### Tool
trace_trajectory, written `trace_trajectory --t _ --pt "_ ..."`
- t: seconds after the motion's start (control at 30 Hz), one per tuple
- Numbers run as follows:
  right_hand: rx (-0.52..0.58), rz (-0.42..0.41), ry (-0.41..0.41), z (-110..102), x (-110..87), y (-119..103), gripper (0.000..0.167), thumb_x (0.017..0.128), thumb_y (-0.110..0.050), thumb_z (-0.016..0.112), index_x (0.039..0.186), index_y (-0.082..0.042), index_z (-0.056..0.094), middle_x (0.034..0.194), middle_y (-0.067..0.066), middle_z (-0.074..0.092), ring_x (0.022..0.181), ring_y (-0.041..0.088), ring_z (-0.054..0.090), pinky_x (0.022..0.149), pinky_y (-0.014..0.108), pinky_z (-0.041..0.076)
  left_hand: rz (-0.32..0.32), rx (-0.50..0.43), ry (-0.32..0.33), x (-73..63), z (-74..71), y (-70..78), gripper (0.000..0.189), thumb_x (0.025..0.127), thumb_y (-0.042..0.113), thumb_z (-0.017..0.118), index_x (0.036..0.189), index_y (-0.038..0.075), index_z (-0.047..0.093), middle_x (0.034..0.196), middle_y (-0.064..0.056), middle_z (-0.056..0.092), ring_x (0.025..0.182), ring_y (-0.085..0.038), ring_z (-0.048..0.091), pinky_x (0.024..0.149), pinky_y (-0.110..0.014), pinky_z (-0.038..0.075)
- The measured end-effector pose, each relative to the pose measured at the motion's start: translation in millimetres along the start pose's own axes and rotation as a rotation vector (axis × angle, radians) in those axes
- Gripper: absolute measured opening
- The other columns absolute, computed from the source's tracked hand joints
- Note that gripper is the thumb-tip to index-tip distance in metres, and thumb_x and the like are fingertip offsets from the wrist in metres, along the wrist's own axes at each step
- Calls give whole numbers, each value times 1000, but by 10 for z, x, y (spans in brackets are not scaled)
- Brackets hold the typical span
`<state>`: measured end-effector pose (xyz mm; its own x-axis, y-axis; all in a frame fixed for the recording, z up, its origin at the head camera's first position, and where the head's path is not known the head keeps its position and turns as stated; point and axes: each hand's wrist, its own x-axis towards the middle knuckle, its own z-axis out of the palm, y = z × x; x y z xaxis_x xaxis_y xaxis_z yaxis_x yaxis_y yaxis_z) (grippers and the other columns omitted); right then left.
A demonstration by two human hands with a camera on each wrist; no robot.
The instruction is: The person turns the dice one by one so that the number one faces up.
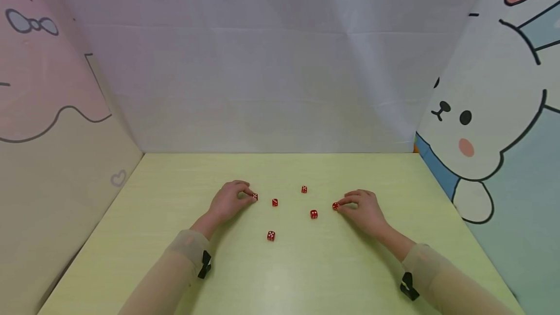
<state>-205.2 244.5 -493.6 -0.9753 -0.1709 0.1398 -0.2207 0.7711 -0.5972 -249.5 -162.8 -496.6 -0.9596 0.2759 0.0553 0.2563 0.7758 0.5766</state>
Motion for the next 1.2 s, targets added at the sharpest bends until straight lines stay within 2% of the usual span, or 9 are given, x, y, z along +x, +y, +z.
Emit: trace_trajectory --t 0.5,1.2 --pt "-1 -3 -4 0 -16 18 14 92 -19 78 103 -10 81 128 20 65 133 47 41 112 62 24 -13 -8 -15 -7 -24 32 20 95 31 75 107 14 78 141 -11 60 135 -39 48 113 -54 36" --pt "18 1 2 4 -36 35 12 91 -18 78 101 -12 81 129 19 64 132 49 39 109 63 28 -14 -6 -4 25 26 -28 19 95 32 76 105 17 78 141 -9 61 135 -38 49 113 -53 35"
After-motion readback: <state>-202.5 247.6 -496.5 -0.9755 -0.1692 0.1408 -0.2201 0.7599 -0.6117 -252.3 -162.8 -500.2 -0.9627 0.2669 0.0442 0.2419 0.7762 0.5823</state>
